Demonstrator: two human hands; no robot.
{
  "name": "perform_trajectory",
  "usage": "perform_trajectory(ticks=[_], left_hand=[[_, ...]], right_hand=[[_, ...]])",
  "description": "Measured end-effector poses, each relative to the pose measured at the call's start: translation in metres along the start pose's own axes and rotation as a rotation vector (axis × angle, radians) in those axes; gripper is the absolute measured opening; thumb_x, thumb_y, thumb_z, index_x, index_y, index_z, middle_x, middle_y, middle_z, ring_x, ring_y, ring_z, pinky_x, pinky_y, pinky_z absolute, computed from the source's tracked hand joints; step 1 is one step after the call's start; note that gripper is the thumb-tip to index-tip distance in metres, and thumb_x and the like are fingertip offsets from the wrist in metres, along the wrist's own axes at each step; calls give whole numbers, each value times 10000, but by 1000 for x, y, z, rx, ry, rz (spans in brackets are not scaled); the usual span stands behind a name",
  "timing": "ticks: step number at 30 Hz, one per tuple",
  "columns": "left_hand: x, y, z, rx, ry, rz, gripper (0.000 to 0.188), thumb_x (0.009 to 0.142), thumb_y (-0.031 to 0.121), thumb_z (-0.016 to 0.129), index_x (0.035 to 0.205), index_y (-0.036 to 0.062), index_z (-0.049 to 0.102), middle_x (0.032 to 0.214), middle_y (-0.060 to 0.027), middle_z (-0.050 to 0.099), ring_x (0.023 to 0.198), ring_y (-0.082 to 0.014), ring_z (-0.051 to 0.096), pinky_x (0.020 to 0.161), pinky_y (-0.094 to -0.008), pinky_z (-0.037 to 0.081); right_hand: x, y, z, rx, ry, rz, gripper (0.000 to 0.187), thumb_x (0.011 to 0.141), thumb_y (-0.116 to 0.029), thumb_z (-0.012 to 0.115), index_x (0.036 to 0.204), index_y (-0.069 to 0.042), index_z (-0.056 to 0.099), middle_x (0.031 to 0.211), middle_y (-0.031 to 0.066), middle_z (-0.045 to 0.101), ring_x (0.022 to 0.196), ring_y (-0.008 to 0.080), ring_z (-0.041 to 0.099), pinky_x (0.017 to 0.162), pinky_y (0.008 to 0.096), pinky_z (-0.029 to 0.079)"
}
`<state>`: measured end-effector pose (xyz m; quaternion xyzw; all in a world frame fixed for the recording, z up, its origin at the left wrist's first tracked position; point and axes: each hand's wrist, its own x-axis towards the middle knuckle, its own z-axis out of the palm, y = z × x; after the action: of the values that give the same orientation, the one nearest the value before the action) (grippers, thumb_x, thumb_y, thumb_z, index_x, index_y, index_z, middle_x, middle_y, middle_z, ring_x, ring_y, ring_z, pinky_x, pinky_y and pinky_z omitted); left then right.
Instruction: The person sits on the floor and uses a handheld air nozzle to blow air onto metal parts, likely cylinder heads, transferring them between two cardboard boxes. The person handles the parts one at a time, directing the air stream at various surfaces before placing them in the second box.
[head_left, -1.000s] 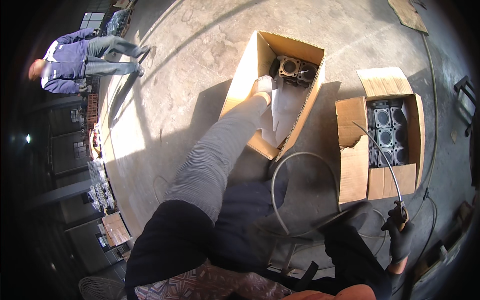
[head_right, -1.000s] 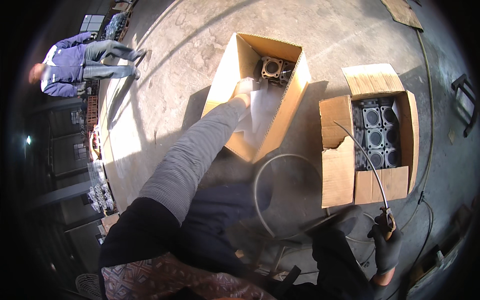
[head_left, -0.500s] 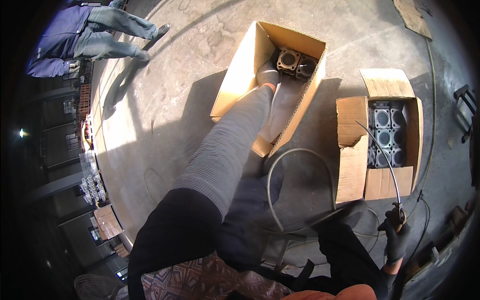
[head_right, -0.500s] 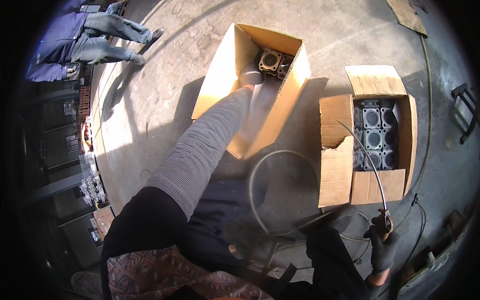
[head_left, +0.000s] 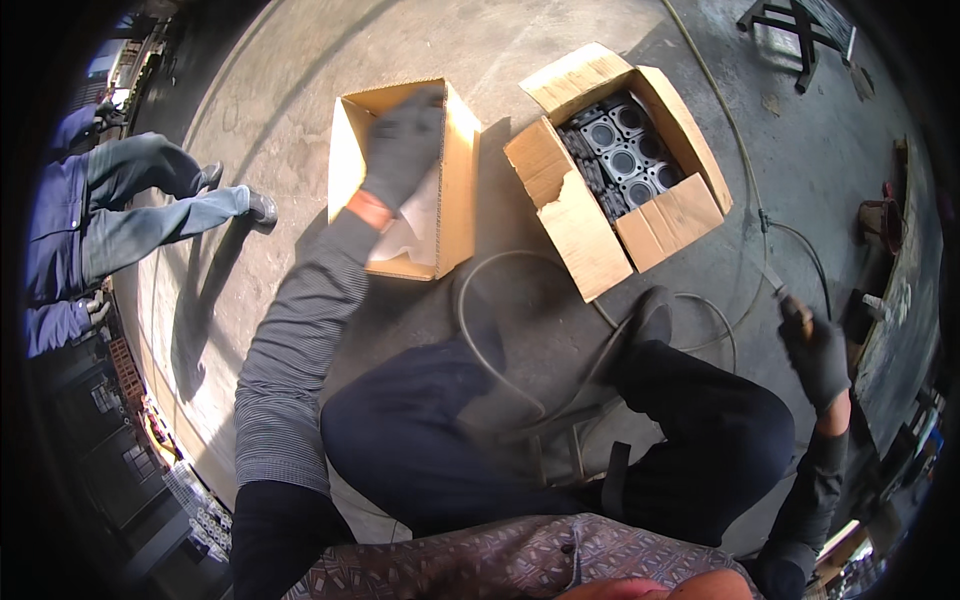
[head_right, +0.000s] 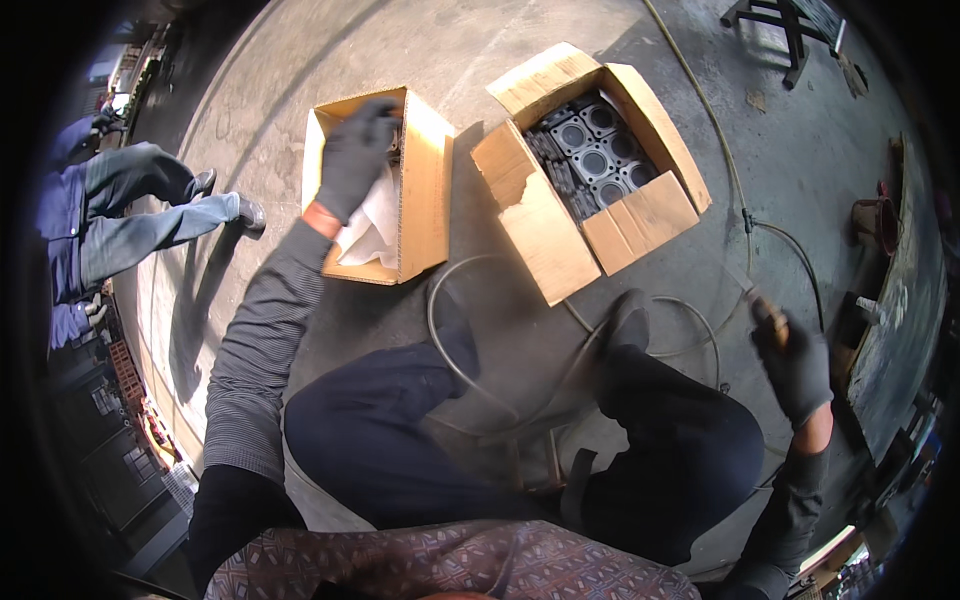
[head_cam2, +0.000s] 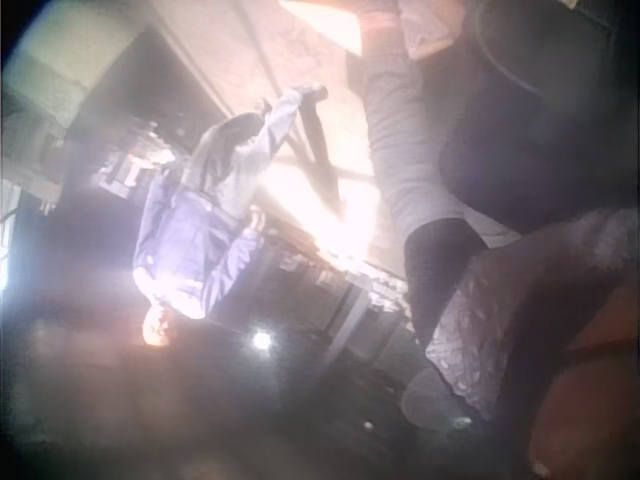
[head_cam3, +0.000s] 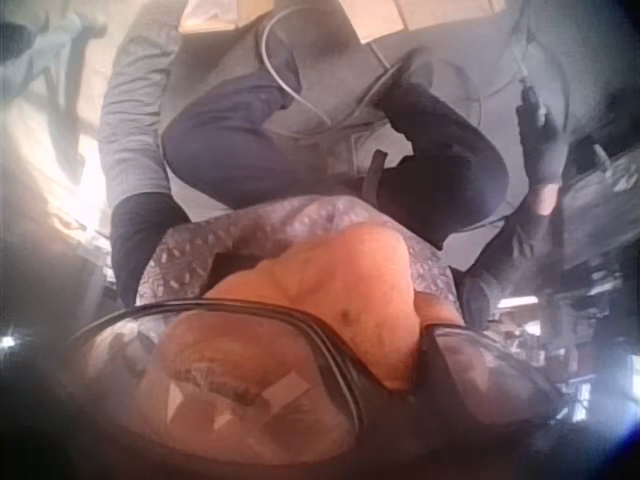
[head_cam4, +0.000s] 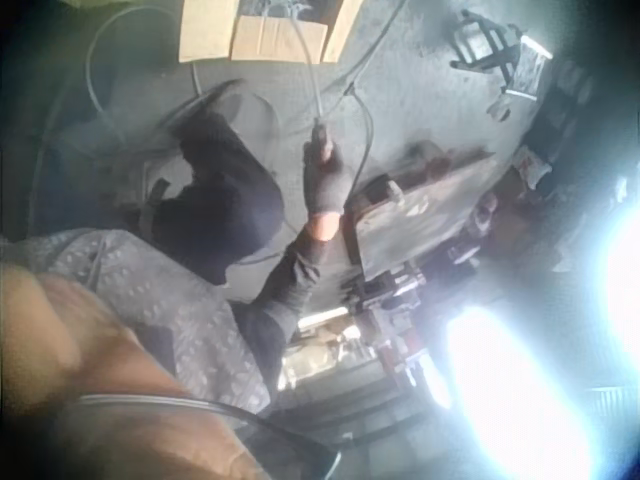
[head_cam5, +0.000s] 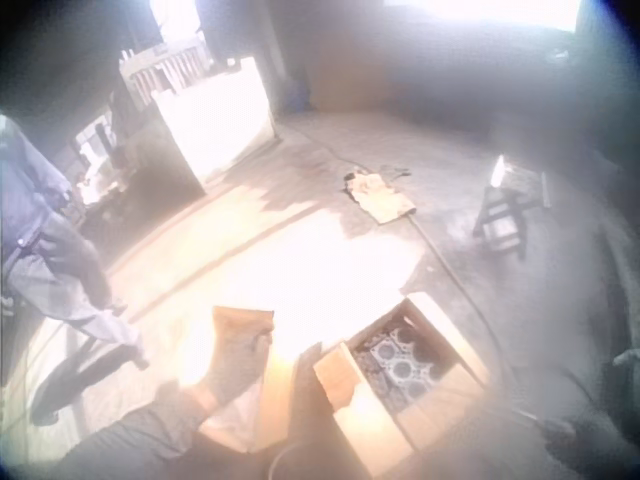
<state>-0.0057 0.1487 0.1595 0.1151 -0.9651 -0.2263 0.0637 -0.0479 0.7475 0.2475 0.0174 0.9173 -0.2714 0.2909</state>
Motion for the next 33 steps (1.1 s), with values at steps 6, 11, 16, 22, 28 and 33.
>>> perform_trajectory(ticks=[6,11,16,22,28,33], left_hand=[[35,118,153,-11,-490,162,385,960,261,604,1305,93,643,1248,-208,698,1170,-362,665,1004,-443,522],[52,129,278,87,-525,94,431,890,220,694,1266,32,597,1279,-243,655,1222,-378,638,989,-466,544],[48,129,319,175,-381,-21,583,832,248,812,1306,59,530,1285,-237,584,1208,-408,623,964,-480,558],[56,120,307,8,-505,-68,522,803,251,844,1262,67,678,1297,-221,644,1241,-358,611,1057,-422,495],[56,112,277,-520,-444,-331,443,841,300,837,1191,47,738,1147,-155,749,1082,-295,710,971,-378,551],[29,149,303,-47,-601,-22,317,828,224,779,1118,96,775,1187,-195,718,1115,-362,687,951,-439,557]], right_hand=[[6,39,-3,-287,2,-196,189,943,-97,728,1071,38,693,799,37,713,674,111,612,641,325,512],[5,76,7,29,3,53,264,919,-103,738,1151,18,707,745,32,659,640,98,581,617,296,495],[11,88,46,284,9,97,272,912,-130,756,1145,1,708,738,73,652,665,101,604,629,317,505],[29,89,58,203,-35,61,269,902,-116,758,1129,17,704,775,82,680,694,97,602,664,316,516],[25,95,52,306,49,24,241,901,-101,747,1110,9,699,785,108,672,716,106,591,674,318,508],[23,99,61,249,46,-22,241,888,-97,754,1098,6,694,790,132,661,703,124,579,676,335,508]])
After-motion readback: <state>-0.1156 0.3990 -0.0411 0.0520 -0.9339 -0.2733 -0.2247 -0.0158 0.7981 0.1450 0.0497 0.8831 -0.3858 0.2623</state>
